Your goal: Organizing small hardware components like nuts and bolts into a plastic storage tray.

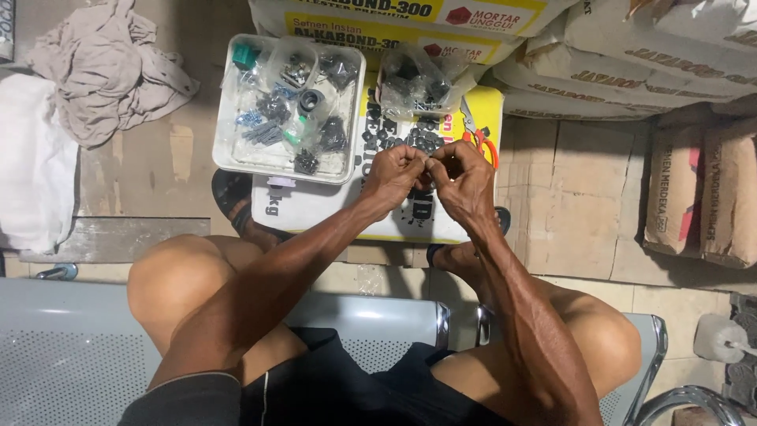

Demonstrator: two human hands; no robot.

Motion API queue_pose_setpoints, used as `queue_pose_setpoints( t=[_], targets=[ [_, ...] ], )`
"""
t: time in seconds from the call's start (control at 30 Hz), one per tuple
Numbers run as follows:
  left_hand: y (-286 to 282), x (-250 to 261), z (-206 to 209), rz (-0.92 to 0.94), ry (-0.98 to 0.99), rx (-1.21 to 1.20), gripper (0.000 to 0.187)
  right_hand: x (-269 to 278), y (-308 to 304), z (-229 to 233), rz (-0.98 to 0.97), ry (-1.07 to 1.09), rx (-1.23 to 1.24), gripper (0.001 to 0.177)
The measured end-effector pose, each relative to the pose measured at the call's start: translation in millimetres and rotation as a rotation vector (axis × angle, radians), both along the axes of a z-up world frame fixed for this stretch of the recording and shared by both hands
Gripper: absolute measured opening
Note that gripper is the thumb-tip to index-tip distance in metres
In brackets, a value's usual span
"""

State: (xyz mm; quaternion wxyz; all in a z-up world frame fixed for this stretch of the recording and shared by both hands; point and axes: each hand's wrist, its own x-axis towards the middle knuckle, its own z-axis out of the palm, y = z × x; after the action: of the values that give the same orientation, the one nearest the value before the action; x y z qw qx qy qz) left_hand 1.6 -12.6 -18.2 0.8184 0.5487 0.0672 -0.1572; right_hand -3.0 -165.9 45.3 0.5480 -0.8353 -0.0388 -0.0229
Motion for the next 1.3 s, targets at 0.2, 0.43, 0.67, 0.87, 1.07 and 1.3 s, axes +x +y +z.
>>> queue_pose_setpoints(
  t=[0.2, 0.43, 0.67, 0.87, 1.07, 1.3],
  targets=[
    [-3, -6, -5, 0.047, -0.278, 0.331, 0.011, 4, -5, -5, 0.066, 0.239, 0.054, 0.001],
    [-10, -14, -15, 0.088, -0.446, 0.498, 0.003, -3, 6, 22, 0.051, 0.368, 0.113, 0.004],
    [-7, -8, -34, 0.021, -0.397, 0.344, 0.007, -5, -4, 14, 0.056, 0.379, 0.221, 0.007],
    [-19, 4, -67, 0.029, -0.625, 0.541, 0.010, 2, -18, 22, 0.060, 0.544, 0.324, 0.012],
    [-29, 2, -58, 0.029, -0.643, 0.556, 0.007, 5, -28, 26, 0.135, 0.532, 0.171, 0.007],
    [-18, 7, -81, -0.051, -0.619, 0.609, 0.009, 1, -38, 57, 0.325, 0.658, 0.124, 0.005]
  ],
)
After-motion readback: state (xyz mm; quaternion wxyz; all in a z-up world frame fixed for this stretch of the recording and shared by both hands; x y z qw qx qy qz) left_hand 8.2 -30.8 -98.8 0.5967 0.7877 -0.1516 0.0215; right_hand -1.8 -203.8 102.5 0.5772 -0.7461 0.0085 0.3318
